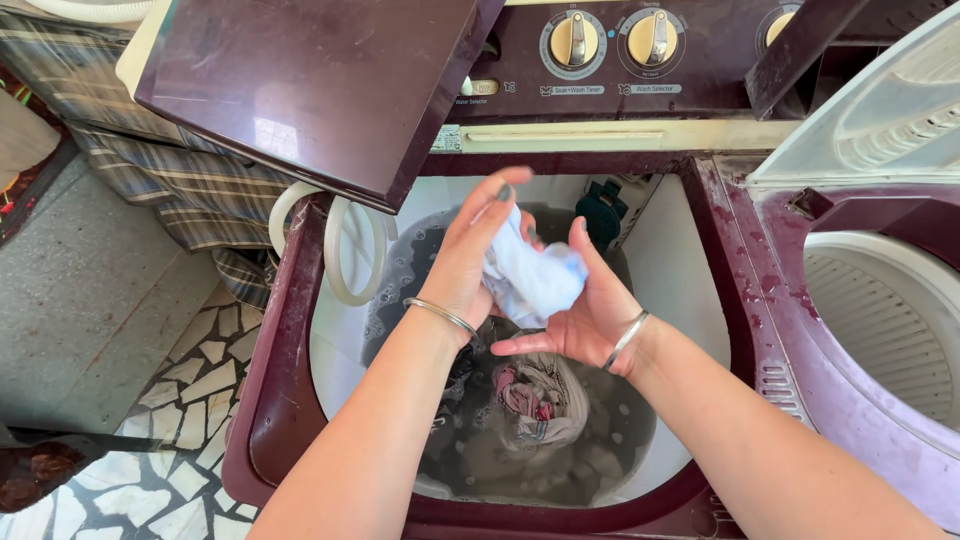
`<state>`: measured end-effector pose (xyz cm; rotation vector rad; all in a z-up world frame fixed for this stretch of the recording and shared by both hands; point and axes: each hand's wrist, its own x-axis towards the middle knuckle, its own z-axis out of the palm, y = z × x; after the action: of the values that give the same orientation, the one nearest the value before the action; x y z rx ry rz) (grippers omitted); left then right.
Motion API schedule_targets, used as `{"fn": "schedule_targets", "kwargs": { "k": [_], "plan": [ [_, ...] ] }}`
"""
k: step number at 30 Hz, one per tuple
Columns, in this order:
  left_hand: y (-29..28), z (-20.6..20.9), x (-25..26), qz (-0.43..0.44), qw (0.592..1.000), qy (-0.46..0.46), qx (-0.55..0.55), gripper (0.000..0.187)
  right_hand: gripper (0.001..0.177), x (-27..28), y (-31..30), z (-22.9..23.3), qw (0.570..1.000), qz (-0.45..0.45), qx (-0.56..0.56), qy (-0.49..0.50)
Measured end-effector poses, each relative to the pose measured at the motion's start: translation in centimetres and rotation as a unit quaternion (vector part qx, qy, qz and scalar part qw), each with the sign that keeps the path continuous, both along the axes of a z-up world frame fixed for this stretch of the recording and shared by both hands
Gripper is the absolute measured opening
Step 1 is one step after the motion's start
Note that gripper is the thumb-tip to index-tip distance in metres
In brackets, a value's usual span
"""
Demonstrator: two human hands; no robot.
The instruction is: Washing and rinsing clothes in a semi-automatic twin-tub washing machine.
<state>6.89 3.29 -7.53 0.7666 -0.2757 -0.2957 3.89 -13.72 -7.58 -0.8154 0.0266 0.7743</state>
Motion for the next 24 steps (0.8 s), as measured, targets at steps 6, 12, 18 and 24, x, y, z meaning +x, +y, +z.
{"fn": "schedule_targets", "kwargs": {
  "k": [6,12,18,24],
  "plan": [
    [-0.8,-0.3,-0.4,-0.016,0.967,-0.083,0.241,0.023,0.064,-0.4,-0.6,-2.8,0.994,0.073,-0.037,-0.065],
    [-1.0,-0.9,-0.2,-0.125,0.945,-0.166,0.251,0.015,0.043,-0.5,-0.1,-3.4,0.982,0.059,-0.161,-0.076],
    [-1.8,-1.9,0.6,-0.120,0.956,-0.094,0.251,0.018,0.028,-0.2,1.1,-3.5,0.939,0.043,-0.333,-0.077],
    [-3.0,-3.6,1.6,-0.065,0.945,-0.079,0.311,0.021,0.016,-0.2,2.2,-2.5,0.883,0.047,-0.439,-0.156]
  ]
}}
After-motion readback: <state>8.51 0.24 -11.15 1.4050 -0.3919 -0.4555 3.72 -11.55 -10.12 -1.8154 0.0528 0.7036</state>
